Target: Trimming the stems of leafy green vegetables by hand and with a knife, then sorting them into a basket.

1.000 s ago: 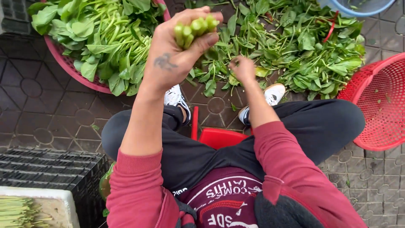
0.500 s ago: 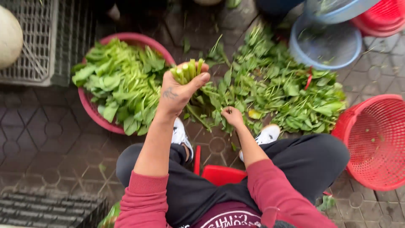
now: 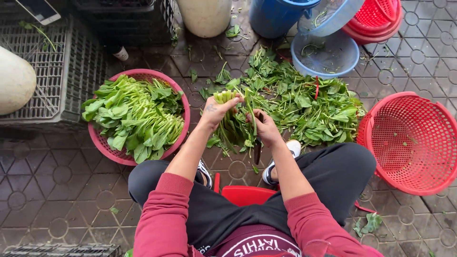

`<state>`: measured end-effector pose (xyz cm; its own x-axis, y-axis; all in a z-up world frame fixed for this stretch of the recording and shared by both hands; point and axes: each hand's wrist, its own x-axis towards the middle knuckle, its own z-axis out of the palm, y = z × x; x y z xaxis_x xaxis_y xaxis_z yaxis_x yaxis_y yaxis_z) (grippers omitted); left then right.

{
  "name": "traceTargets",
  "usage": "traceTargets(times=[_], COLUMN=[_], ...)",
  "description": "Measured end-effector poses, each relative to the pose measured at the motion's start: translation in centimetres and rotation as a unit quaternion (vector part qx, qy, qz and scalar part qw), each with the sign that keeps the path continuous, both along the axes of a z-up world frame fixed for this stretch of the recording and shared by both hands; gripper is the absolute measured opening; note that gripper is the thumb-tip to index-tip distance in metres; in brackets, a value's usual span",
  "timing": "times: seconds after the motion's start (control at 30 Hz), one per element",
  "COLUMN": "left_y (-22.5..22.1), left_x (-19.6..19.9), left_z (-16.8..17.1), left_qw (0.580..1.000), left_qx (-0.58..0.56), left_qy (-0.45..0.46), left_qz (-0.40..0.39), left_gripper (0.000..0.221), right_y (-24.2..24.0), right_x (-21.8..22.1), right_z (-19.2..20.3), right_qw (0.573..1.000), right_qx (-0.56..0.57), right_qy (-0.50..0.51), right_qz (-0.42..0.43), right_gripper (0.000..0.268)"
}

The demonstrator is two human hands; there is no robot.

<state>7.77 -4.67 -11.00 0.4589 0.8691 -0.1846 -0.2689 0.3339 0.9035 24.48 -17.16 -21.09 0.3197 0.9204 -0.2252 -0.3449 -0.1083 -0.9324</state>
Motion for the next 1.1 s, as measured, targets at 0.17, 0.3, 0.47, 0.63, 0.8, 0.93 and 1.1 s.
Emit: traceTargets(times=[0.17,0.3,0.47,0.63,0.8,0.93,1.1], left_y=[0.0,0.3,-0.3,0.2,0.8,1.1,1.7], left_x=[0.2,-0.1,-0.1,-0.4,-0.9,-1.4,-1.5], left_z=[-2.4,-4.7,-2.5,-1.8,0.4,-1.2,-3.5], left_qw=[1.000,0.997,0.995,0.994,0.996,0.996,0.996], left_qx=[0.009,-0.047,-0.094,-0.099,-0.086,-0.089,0.012], left_qy=[0.028,0.041,0.017,0.030,0.006,0.011,0.091], left_qz=[0.010,0.041,0.029,0.026,0.036,0.028,0.006], left_gripper=[0.022,0.029,0.032,0.035,0.030,0.031,0.032], right_y=[-0.6,-0.4,-0.4,-0.8,-0.2,-1.0,-2.5], right_x=[-2.5,-3.0,-2.8,-1.4,4.3,4.0,2.2], right_z=[3.8,3.7,5.0,3.8,10.5,9.3,-8.7], right_qw=[1.000,0.993,0.985,0.994,0.987,0.975,0.967], right_qx=[-0.002,0.011,0.002,-0.017,-0.065,0.014,-0.190], right_qy=[-0.010,-0.116,-0.174,-0.104,0.149,0.219,-0.157], right_qz=[0.007,-0.012,0.001,0.018,0.012,0.041,0.063], right_gripper=[0.013,0.007,0.007,0.019,0.033,0.077,0.098])
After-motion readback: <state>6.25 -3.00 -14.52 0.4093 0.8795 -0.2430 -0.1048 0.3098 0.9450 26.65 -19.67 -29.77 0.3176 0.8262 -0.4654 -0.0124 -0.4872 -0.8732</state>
